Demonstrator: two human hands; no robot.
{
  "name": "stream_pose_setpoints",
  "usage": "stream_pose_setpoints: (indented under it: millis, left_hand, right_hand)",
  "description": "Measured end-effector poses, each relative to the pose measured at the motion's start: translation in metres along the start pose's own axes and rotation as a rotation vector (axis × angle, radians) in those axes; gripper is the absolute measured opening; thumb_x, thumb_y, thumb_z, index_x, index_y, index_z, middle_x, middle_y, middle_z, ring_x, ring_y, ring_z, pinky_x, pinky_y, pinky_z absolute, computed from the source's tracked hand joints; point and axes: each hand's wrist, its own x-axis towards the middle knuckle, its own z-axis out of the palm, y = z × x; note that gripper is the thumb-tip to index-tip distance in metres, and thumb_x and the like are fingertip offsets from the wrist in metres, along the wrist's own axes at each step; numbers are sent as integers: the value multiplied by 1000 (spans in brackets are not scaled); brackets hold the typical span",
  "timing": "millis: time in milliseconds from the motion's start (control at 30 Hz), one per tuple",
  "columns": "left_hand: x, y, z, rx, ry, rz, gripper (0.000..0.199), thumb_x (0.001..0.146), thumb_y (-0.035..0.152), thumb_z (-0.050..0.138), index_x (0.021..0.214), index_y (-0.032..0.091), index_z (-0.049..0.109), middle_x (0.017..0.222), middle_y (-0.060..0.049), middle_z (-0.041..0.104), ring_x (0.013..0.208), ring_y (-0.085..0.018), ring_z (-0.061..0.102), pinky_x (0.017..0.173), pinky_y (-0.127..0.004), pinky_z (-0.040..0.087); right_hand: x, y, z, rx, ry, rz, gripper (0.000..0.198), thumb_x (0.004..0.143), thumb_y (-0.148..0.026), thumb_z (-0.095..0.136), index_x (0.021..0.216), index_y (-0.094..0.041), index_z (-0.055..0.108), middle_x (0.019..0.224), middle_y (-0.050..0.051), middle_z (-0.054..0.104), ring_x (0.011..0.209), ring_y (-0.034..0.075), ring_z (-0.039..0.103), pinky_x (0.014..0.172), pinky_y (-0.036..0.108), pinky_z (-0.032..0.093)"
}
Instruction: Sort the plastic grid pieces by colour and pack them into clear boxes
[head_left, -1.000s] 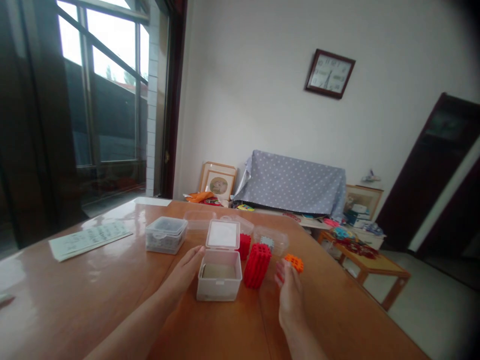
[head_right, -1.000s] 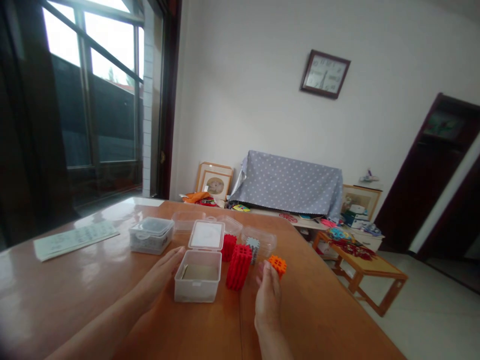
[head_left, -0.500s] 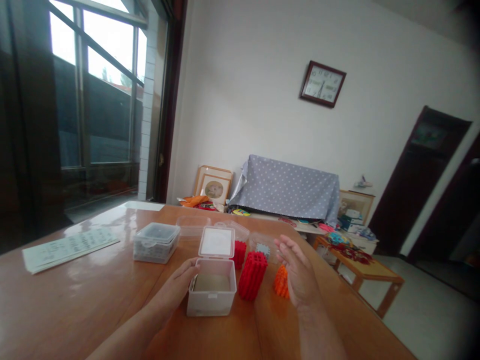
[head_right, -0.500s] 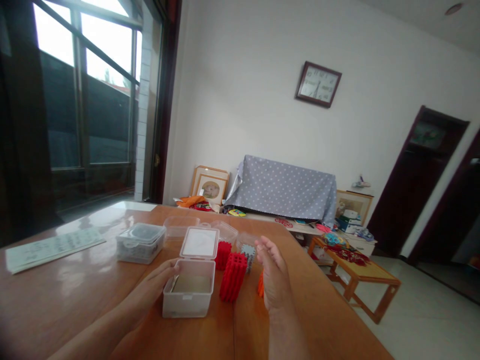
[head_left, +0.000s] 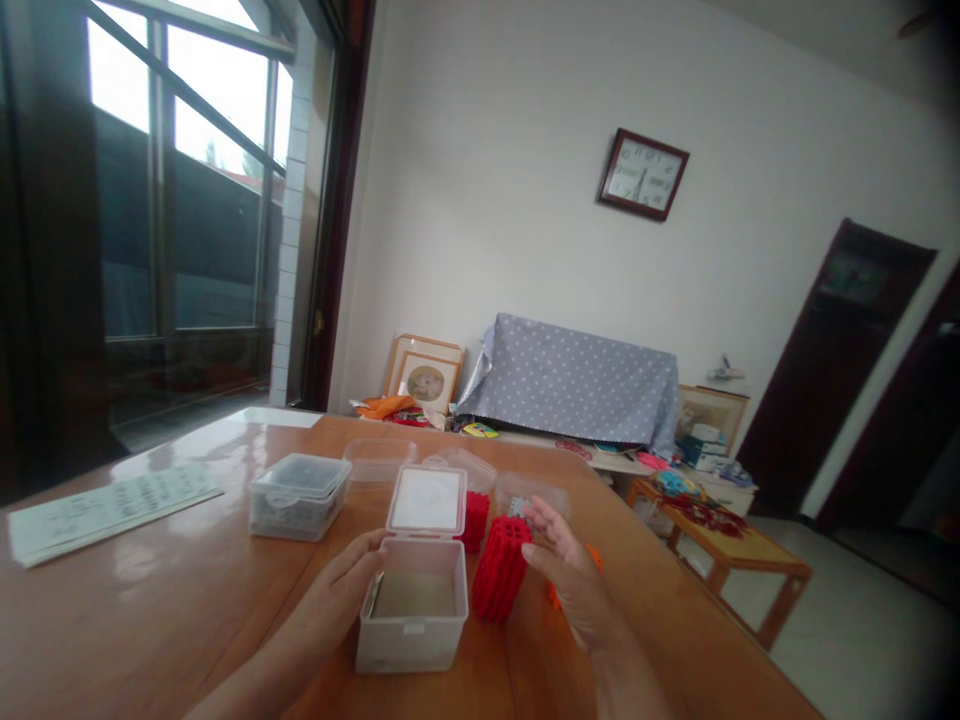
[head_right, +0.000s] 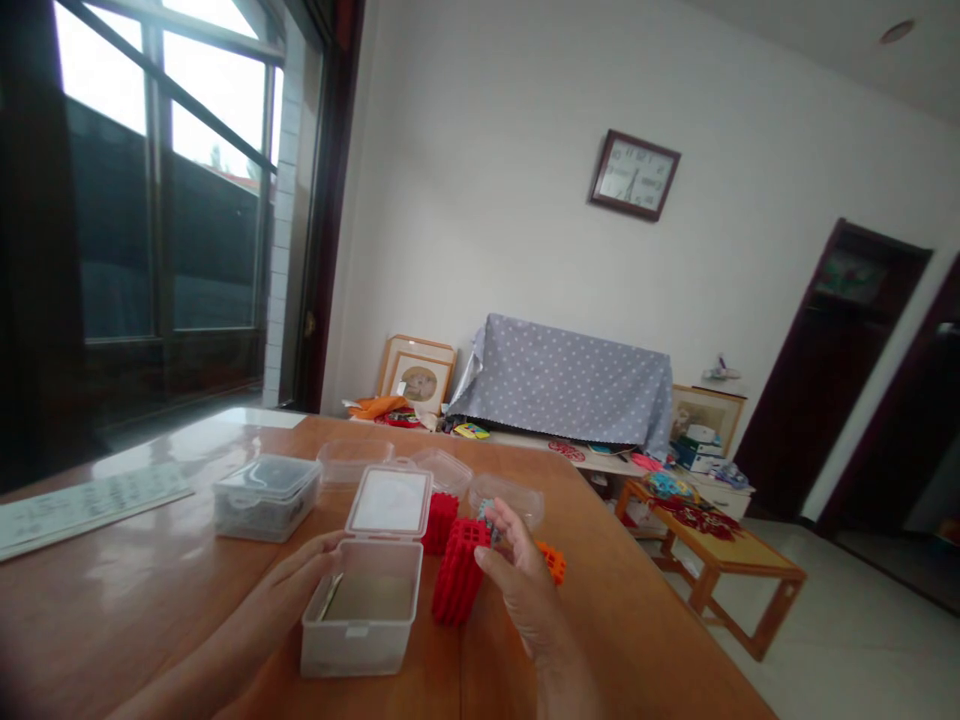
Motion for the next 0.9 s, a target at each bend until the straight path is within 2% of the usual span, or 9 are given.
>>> stream_pose_setpoints:
  millis: [167, 300, 467, 600, 733, 800, 900]
  left_hand:
    - [1, -2, -1, 14, 86, 3, 48, 88, 53, 57, 123, 21, 65, 129, -9, 70, 122, -29, 64, 109, -44, 45]
    - [-1, 0, 1, 41, 98, 10, 49, 87, 55, 58, 121, 20, 65, 128, -10, 71, 121, -30, 64, 108, -44, 47]
    - [-5, 11, 4, 34, 114, 32, 49, 87, 55, 58, 121, 20, 63, 130, -10, 69, 120, -29, 64, 106, -42, 49]
    - [-6, 20, 6, 25, 183, 59, 50, 83, 53, 61, 119, 18, 63, 125, -12, 71, 120, -30, 64, 104, -42, 50]
    - [-5, 23, 5, 42, 229, 80, 49, 83, 52, 60, 117, 16, 63, 127, -14, 69, 123, -30, 62, 107, -42, 47]
    - [-4, 20, 4, 38, 232, 86, 48, 82, 51, 60, 116, 16, 62, 124, -14, 69, 120, -29, 63, 105, -41, 48]
    - [-1, 12, 1, 27, 234, 122, 43, 82, 48, 61, 111, 17, 61, 114, -11, 71, 111, -28, 66, 100, -41, 50]
  right_hand:
    - [3, 5, -2, -34, -13, 5, 66, 82, -40, 76, 142, -27, 54, 147, 11, 56, 136, 27, 52, 115, 45, 34]
    - [5, 8, -1, -14, -28, -4, 65, 81, -40, 77, 141, -27, 55, 145, 11, 58, 133, 28, 55, 114, 47, 35]
    - [4, 4, -1, -38, 18, -13, 69, 81, -42, 76, 144, -28, 53, 147, 11, 56, 133, 29, 54, 114, 49, 35]
    - [-2, -5, 2, -110, 81, -67, 69, 79, -43, 78, 143, -29, 54, 146, 10, 58, 128, 30, 56, 113, 50, 38]
    - [-16, -15, 21, -152, 135, -191, 61, 81, -40, 77, 138, -30, 57, 145, 9, 58, 133, 30, 52, 113, 50, 38]
    - [-25, -19, 38, -103, 78, -195, 58, 83, -40, 74, 137, -29, 58, 144, 9, 59, 131, 30, 54, 110, 49, 42]
    - [-35, -21, 69, -133, -62, -147, 55, 85, -37, 72, 137, -29, 57, 130, 8, 67, 115, 29, 64, 100, 45, 50]
